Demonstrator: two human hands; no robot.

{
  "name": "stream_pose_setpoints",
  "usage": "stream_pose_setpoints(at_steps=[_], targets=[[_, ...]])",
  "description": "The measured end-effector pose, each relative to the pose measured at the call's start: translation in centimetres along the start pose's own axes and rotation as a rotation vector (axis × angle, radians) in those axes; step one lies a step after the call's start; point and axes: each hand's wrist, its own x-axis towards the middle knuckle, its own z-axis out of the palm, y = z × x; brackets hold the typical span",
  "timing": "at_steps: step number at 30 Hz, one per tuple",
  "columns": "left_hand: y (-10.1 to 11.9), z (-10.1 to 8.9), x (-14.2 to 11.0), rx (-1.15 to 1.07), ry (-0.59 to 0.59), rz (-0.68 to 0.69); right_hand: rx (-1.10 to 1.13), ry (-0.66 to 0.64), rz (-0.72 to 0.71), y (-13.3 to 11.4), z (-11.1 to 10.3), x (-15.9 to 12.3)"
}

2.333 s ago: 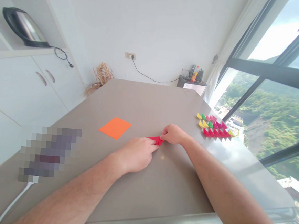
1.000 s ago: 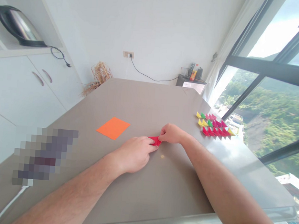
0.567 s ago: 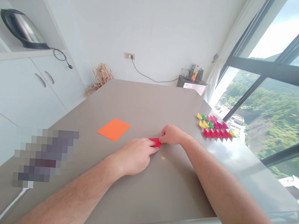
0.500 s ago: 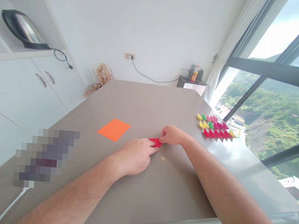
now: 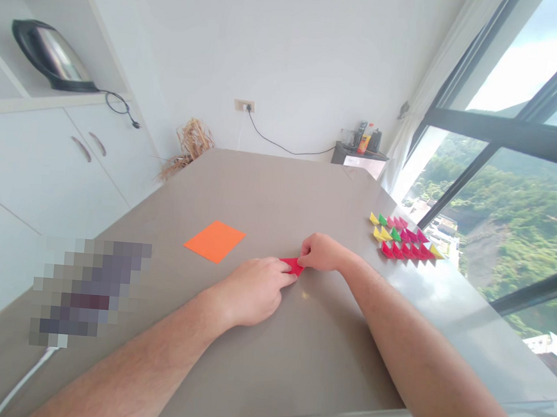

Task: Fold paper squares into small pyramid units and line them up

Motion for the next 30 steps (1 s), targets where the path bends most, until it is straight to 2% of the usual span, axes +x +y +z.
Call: stream_pose_setpoints(at_steps=[21,27,30], targets=[[-0.08,0.04,0.09,-0.006,0.007,0.007,-0.013,0.009,0.000,0.06,0.09,0.41],[0.16,0.04,0.34,-0.031,0.028,-0.068,-0.007,0.004,0.012,-0.11,0.02,0.22],[0.14,0.28,0.46,-0.013,0.021,-0.053,-0.010,0.003,0.016,-0.24,-0.06,0.06]])
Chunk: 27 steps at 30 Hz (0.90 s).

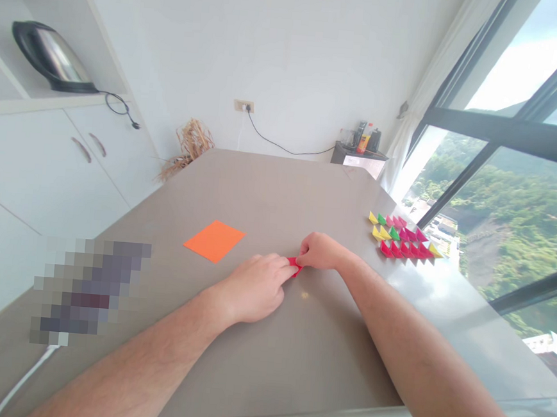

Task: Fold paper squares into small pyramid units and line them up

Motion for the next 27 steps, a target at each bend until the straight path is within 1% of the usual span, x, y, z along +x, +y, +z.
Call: stream_pose_setpoints(at_steps=[9,13,17,20,24,27], targets=[[-0.05,0.38,0.07,0.035,0.006,0.026,-0.033,0.004,-0.005,-0.14,-0.06,-0.07],[0.08,0.27,0.17,0.047,-0.020,0.035,-0.059,0.007,-0.004,-0.20,0.04,-0.15],[0.17,0.16,0.43,0.071,-0.014,0.044,-0.118,0.054,-0.054,0.10,0.16,-0.13],[0.10,0.12,0.68,0.075,-0.055,0.050,-0.114,0.079,-0.043,0.31,0.19,-0.13],[-0.12,0.07,0.86,0.086,-0.050,0.055,-0.069,0.108,-0.021,0.25,0.18,-0.41],[-0.24,0.07,0.90,0.088,-0.068,0.047,-0.040,0.131,-0.007,0.32,0.23,-0.66]])
